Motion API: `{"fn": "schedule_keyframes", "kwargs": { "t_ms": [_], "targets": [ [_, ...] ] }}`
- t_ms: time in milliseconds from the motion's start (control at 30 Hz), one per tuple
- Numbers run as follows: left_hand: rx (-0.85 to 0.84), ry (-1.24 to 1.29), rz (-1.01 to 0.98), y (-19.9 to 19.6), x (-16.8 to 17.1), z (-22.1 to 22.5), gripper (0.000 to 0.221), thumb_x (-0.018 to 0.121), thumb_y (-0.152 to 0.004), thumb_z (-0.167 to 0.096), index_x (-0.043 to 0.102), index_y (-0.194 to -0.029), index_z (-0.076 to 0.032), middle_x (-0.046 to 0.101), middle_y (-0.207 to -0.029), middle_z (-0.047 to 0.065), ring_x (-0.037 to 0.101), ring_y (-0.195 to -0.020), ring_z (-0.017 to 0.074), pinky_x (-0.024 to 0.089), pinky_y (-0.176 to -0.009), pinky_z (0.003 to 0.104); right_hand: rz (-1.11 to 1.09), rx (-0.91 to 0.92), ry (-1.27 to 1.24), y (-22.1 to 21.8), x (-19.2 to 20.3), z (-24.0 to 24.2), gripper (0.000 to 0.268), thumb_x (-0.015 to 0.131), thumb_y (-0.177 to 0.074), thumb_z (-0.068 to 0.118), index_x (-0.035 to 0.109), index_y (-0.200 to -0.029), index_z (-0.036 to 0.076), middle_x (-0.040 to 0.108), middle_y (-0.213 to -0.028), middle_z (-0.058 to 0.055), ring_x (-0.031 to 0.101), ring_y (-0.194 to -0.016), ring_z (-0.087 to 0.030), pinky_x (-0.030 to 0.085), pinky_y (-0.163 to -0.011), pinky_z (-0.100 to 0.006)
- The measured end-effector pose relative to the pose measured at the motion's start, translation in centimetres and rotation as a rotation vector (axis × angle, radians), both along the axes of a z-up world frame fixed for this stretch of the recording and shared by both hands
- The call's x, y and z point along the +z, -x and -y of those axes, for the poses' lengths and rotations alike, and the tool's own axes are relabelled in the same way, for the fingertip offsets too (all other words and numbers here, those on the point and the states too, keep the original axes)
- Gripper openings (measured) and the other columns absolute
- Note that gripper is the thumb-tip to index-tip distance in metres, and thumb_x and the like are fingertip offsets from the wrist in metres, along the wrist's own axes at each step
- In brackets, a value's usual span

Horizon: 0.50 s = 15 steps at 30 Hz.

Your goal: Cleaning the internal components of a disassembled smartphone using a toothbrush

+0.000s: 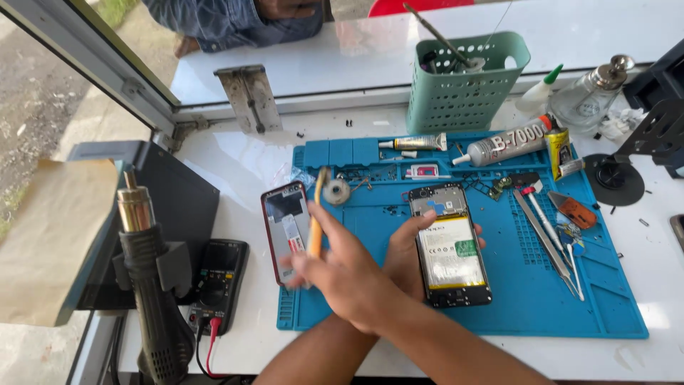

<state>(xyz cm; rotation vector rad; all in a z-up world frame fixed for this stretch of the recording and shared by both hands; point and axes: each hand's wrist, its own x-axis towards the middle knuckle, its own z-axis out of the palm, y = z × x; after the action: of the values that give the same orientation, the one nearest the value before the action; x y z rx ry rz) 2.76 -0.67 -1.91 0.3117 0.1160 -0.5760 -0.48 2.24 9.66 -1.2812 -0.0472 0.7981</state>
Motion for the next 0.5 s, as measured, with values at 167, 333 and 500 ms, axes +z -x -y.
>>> {"fn": "schedule_keyframes", "kwargs": {
  "t_ms": [167, 333, 500],
  "targets": [
    [-0.009, -0.137, -0.016, -0.8, -1.7, 0.2, 0.066, 0.069, -0.091, -0.05, 0.067, -0.129, 0.004, 0.069, -0.124, 0.025, 0.071, -0.107, 0.0393, 0.053, -0.096, 0.059, 0.376, -0.203, 0.124, -4.2, -3.3, -4.8, 0.082, 0.055, -0.085, -0.004, 0.02, -0.159, -0.005, 0.02, -0.154, -0.038, 0.062, -0.124, -0.047, 0.061, -0.099, -0.045],
    [0.02, -0.096, -0.018, -0.4, -1.6, 0.2, 0.065, 0.068, -0.093, -0.048, 0.067, -0.13, 0.005, 0.069, -0.125, 0.026, 0.07, -0.109, 0.0396, 0.053, -0.096, 0.059, 0.366, -0.243, 0.185, -4.2, -5.5, -5.6, 0.083, 0.054, -0.087, -0.006, 0.015, -0.16, -0.004, 0.017, -0.153, -0.038, 0.045, -0.135, -0.056, 0.051, -0.11, -0.052],
    [0.041, -0.151, -0.008, 0.0, -0.8, 0.1, 0.064, 0.066, -0.093, -0.047, 0.066, -0.131, 0.004, 0.069, -0.124, 0.024, 0.071, -0.108, 0.0366, 0.053, -0.096, 0.058, 0.207, -0.219, 0.118, -2.7, -4.3, -4.6, 0.081, 0.052, -0.091, -0.008, 0.013, -0.162, 0.002, 0.015, -0.156, -0.035, 0.041, -0.141, -0.054, 0.046, -0.112, -0.054]
  ]
}}
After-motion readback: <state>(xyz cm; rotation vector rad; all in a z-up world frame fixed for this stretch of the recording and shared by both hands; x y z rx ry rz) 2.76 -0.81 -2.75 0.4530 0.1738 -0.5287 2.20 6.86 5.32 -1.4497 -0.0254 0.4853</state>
